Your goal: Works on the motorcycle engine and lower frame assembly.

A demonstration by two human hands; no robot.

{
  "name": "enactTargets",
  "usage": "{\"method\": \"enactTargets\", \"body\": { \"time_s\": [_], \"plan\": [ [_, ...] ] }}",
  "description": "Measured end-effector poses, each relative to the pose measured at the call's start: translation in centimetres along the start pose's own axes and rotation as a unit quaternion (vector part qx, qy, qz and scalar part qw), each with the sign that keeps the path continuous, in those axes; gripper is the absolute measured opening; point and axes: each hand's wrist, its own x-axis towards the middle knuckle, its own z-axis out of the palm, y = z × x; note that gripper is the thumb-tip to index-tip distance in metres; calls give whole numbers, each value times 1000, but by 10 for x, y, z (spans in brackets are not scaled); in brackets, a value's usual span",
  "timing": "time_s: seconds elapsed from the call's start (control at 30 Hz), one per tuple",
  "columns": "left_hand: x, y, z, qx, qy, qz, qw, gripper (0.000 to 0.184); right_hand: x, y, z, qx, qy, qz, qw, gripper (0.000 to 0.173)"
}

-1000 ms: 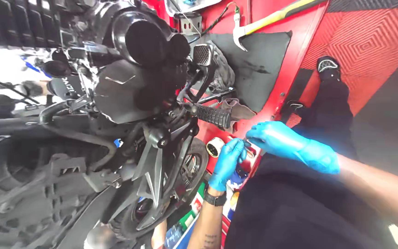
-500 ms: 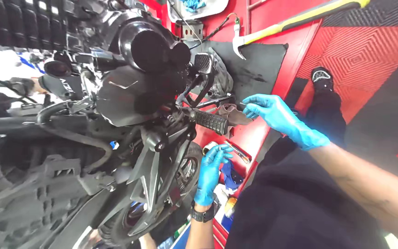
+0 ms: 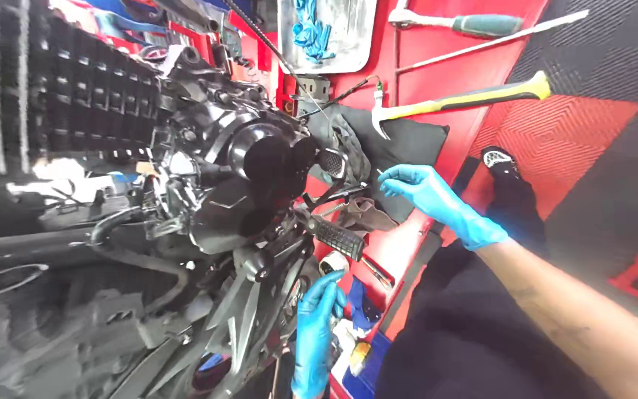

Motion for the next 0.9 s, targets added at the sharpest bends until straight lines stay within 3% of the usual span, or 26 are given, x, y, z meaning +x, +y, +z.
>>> {"method": "enactTargets", "body": {
  "time_s": [0.2, 0.4, 0.63, 0.9],
  "plan": [
    [20, 44, 10, -14, -32, 81, 996, 31, 40, -27, 13, 4, -108, -24, 994, 17],
    [55, 49, 26, 174, 135, 208, 953, 28, 78, -40, 34, 49, -125, -59, 989, 14],
    [73, 48, 26, 272, 171, 233, 918, 29, 106, -47, 47, 106, -172, -45, 978, 11],
    [84, 41, 18, 338, 189, 256, 886, 26, 104, -29, 51, 169, -212, -54, 961, 9]
  ]
}}
